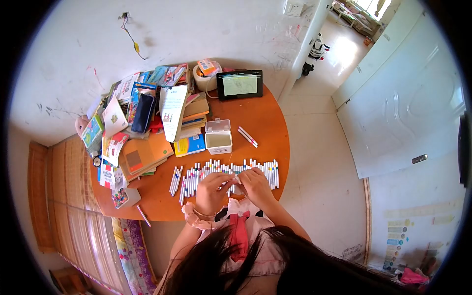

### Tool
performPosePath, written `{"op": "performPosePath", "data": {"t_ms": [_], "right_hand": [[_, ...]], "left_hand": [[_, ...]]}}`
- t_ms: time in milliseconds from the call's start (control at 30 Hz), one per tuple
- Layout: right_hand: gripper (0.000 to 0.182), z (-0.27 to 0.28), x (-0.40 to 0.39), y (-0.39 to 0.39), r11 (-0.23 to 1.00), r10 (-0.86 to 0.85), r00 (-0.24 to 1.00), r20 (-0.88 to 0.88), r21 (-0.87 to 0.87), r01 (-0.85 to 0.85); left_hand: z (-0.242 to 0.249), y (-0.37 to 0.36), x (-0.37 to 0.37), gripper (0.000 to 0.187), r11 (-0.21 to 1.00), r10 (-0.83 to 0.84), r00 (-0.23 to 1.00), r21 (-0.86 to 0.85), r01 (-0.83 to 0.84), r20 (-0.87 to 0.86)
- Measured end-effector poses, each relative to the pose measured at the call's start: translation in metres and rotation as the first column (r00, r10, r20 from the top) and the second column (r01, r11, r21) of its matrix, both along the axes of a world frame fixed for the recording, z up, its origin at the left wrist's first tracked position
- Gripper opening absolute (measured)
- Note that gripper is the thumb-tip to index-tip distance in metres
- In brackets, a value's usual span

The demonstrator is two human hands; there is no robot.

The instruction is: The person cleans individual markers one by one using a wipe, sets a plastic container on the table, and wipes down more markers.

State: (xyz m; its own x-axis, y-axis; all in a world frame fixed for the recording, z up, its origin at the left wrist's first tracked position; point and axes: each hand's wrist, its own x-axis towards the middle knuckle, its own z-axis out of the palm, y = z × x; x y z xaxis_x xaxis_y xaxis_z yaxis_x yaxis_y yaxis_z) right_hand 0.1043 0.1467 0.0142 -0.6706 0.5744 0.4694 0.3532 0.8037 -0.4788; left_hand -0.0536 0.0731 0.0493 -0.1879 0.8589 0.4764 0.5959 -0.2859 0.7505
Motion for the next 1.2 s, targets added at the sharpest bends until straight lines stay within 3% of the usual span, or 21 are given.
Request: {"op": "performPosePath", "data": {"t_ms": [100,267,333,433,500,567,600,700,733,767,867,933,1067,1133,1200], "right_hand": [[0.021,-0.002,0.006,0.005,1.000,-0.014,1.000,0.026,0.022,0.013],[0.022,-0.001,0.012,0.009,0.997,-0.027,0.998,0.059,0.074,0.023],[0.021,0.000,0.007,0.008,0.998,-0.027,0.999,0.035,0.063,0.025],[0.022,0.015,-0.004,0.000,0.993,0.010,0.996,0.094,0.116,-0.021],[0.028,0.010,-0.002,-0.003,0.998,0.000,0.988,0.156,0.068,-0.011],[0.038,0.012,0.001,-0.004,0.998,-0.024,0.999,0.036,-0.049,0.026],[0.036,0.014,0.005,-0.005,0.998,-0.024,0.998,0.061,-0.060,0.028],[0.031,0.021,0.007,-0.005,0.994,0.041,0.996,0.074,-0.104,-0.034],[0.031,0.021,0.003,-0.006,0.994,0.041,0.996,0.074,-0.104,-0.033],[0.032,0.020,-0.003,-0.009,0.996,0.035,0.996,0.087,-0.087,-0.028],[0.039,0.017,-0.004,-0.008,0.996,0.018,0.997,0.075,-0.090,-0.011],[0.047,0.021,0.002,-0.007,0.994,-0.007,0.998,0.055,-0.112,0.013],[0.052,0.014,0.001,-0.008,0.988,-0.004,0.996,0.084,-0.154,0.017],[0.048,0.017,-0.007,-0.012,0.989,0.042,0.999,-0.017,-0.144,-0.045],[0.043,0.010,-0.006,-0.010,0.988,0.039,0.999,0.001,-0.151,-0.038]], "left_hand": [[0.010,-0.001,-0.009,0.014,0.994,0.071,0.994,-0.086,-0.064,0.080],[0.006,-0.004,-0.011,0.012,0.993,0.072,0.995,-0.093,-0.065,0.069],[0.002,-0.003,-0.005,0.013,0.979,0.064,0.995,-0.189,-0.078,-0.076],[-0.015,0.003,0.003,0.024,0.981,0.027,0.990,-0.188,-0.053,-0.138],[-0.010,0.005,0.002,0.027,0.982,0.041,0.989,-0.179,-0.066,-0.142],[-0.005,0.004,-0.007,0.025,0.965,0.207,0.974,-0.147,-0.218,-0.090],[0.000,0.005,-0.012,0.024,0.967,0.227,0.971,-0.104,-0.234,-0.075],[-0.020,0.003,-0.007,0.024,0.965,0.126,0.987,-0.219,-0.145,-0.097],[-0.020,0.005,0.003,0.024,0.987,0.091,0.990,-0.121,-0.104,-0.108],[-0.019,0.007,0.009,0.024,0.986,0.040,0.989,-0.155,-0.062,-0.144],[-0.022,0.009,0.014,0.025,0.980,0.057,0.997,-0.188,-0.066,-0.054],[-0.018,0.010,0.004,0.025,0.961,0.197,0.980,-0.206,-0.186,0.035],[-0.020,0.012,-0.003,0.026,0.952,0.255,0.959,-0.142,-0.272,-0.123],[-0.021,0.011,0.007,0.028,0.960,0.213,0.972,-0.163,-0.227,-0.103],[-0.020,0.011,0.009,0.029,0.966,0.170,0.982,-0.181,-0.183,-0.083]]}}
